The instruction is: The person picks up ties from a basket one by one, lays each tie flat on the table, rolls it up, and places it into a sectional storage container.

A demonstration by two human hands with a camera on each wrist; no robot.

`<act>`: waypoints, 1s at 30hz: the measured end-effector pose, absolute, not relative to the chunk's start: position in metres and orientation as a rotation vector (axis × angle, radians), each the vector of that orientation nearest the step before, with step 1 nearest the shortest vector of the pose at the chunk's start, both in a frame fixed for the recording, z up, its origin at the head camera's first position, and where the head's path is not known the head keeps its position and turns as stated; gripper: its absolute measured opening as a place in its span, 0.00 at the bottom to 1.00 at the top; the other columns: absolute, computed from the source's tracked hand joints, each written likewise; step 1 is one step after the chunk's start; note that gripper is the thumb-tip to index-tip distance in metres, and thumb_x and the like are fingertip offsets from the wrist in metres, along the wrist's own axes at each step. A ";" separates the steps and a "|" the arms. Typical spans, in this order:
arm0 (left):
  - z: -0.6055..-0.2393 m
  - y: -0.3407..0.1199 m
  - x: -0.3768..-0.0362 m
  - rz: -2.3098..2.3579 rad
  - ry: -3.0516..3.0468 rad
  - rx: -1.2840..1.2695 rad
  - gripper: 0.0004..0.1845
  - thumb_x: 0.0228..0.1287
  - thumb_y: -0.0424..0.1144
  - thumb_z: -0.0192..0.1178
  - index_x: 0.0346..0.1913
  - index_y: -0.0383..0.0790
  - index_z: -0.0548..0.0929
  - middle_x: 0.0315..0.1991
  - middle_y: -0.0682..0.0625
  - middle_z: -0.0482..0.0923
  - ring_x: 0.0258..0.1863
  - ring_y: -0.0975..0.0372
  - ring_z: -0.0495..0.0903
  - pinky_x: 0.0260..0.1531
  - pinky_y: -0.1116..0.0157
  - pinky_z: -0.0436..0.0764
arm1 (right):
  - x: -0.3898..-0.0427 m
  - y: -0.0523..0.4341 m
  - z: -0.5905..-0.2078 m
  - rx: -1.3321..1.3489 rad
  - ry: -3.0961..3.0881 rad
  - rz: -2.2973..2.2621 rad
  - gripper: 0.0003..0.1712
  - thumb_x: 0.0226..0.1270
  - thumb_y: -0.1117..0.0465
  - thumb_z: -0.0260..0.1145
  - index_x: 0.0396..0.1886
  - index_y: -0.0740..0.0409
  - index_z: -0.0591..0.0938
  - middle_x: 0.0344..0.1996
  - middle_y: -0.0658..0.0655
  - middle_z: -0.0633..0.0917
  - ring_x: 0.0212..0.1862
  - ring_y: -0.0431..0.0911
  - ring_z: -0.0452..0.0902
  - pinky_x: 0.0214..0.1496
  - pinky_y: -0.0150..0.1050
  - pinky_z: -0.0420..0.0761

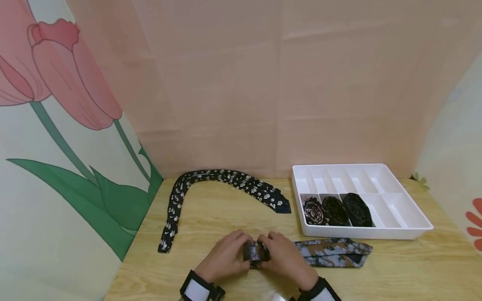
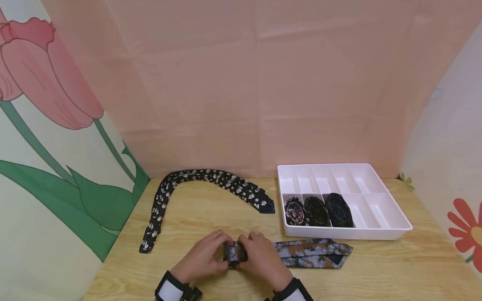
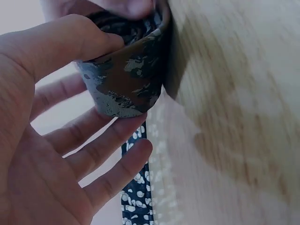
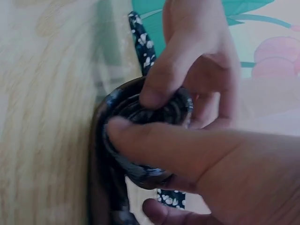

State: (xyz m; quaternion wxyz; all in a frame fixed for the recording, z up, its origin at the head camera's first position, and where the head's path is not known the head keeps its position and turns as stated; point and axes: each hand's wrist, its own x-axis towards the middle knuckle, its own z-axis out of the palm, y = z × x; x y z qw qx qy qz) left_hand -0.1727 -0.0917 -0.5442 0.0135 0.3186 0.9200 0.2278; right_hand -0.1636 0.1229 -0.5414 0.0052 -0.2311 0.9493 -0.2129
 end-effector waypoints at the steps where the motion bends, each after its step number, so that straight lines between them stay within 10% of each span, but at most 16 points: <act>1: -0.544 -0.092 -0.173 0.705 2.871 0.998 0.25 0.49 0.47 0.71 0.52 0.62 0.76 0.49 0.66 0.73 0.49 0.72 0.74 0.49 0.68 0.78 | -0.164 0.123 -0.541 -0.730 2.965 -0.676 0.33 0.41 0.39 0.79 0.48 0.43 0.80 0.33 0.45 0.75 0.34 0.40 0.69 0.34 0.36 0.70; 30: -0.545 -0.086 -0.168 0.787 2.805 1.095 0.30 0.50 0.43 0.72 0.58 0.64 0.74 0.51 0.66 0.69 0.49 0.73 0.72 0.52 0.71 0.77 | -0.160 0.125 -0.540 -0.753 2.934 -0.684 0.32 0.38 0.49 0.81 0.44 0.50 0.77 0.34 0.48 0.76 0.34 0.42 0.73 0.34 0.40 0.75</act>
